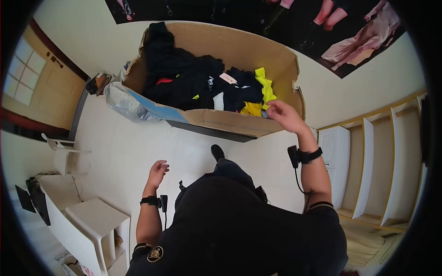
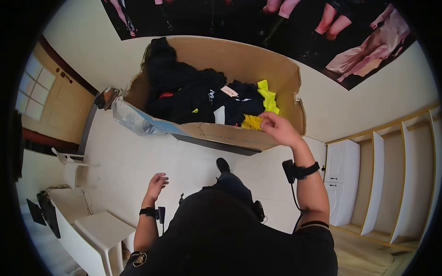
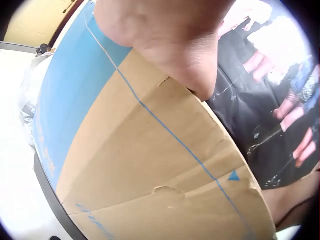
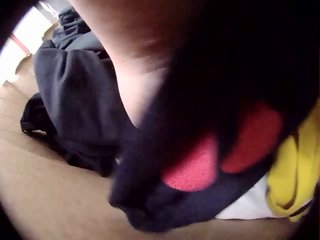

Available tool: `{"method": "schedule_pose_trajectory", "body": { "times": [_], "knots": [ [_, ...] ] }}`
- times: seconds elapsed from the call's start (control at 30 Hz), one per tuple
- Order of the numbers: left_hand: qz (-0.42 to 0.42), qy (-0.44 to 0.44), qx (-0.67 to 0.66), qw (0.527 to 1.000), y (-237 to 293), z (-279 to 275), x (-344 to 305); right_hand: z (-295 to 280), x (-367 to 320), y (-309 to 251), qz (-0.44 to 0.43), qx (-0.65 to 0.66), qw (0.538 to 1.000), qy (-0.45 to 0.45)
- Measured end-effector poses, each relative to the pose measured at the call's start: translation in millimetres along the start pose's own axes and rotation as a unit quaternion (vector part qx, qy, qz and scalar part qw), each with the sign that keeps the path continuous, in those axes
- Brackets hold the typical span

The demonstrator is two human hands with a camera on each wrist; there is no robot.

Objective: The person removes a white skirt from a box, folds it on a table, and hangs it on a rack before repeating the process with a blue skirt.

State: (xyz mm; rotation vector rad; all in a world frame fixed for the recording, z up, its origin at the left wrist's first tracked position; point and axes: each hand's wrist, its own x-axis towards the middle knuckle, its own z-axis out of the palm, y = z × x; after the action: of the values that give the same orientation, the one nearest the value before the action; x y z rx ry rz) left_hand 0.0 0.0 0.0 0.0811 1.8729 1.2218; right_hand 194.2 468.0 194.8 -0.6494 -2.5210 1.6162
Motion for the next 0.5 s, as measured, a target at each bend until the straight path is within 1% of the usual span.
{"method": "schedule_pose_trajectory", "body": {
  "times": [0.07,0.1,0.17,0.2,0.23,0.27,0.3,0.33,0.37,0.4,0.43,0.47,0.5],
  "knots": [
    [0.067,0.033,-0.013,0.997,34,-2,-18,5,21,-16,0.001,0.003,1.000,0.002],
    [0.073,0.033,-0.016,0.997,79,28,-1,-32,68,15,0.014,0.010,0.999,-0.035],
    [0.177,0.061,-0.055,0.981,123,42,17,-40,119,28,0.022,-0.037,0.997,-0.068],
    [0.179,0.070,-0.051,0.980,150,45,25,-40,149,36,0.015,-0.031,0.997,-0.072],
    [0.236,0.137,0.016,0.962,172,50,26,-32,172,50,-0.005,-0.063,0.993,-0.101],
    [0.290,0.200,0.082,0.932,193,57,27,-22,191,64,-0.024,-0.098,0.986,-0.130],
    [0.282,0.204,0.083,0.934,214,64,28,-9,207,75,-0.037,-0.131,0.980,-0.146],
    [0.341,0.222,0.145,0.902,234,70,32,7,219,80,-0.026,-0.140,0.974,-0.179],
    [0.399,0.238,0.207,0.861,251,76,40,24,234,96,-0.046,-0.175,0.958,-0.221],
    [0.400,0.230,0.225,0.858,265,82,53,39,242,97,-0.072,-0.226,0.937,-0.254],
    [0.400,0.220,0.244,0.856,278,88,66,55,252,104,-0.046,-0.258,0.921,-0.288],
    [0.381,0.203,0.256,0.865,283,93,79,73,260,120,-0.082,-0.285,0.907,-0.299],
    [0.347,0.188,0.273,0.877,283,100,92,87,264,124,-0.102,-0.309,0.893,-0.311]
  ]
}}
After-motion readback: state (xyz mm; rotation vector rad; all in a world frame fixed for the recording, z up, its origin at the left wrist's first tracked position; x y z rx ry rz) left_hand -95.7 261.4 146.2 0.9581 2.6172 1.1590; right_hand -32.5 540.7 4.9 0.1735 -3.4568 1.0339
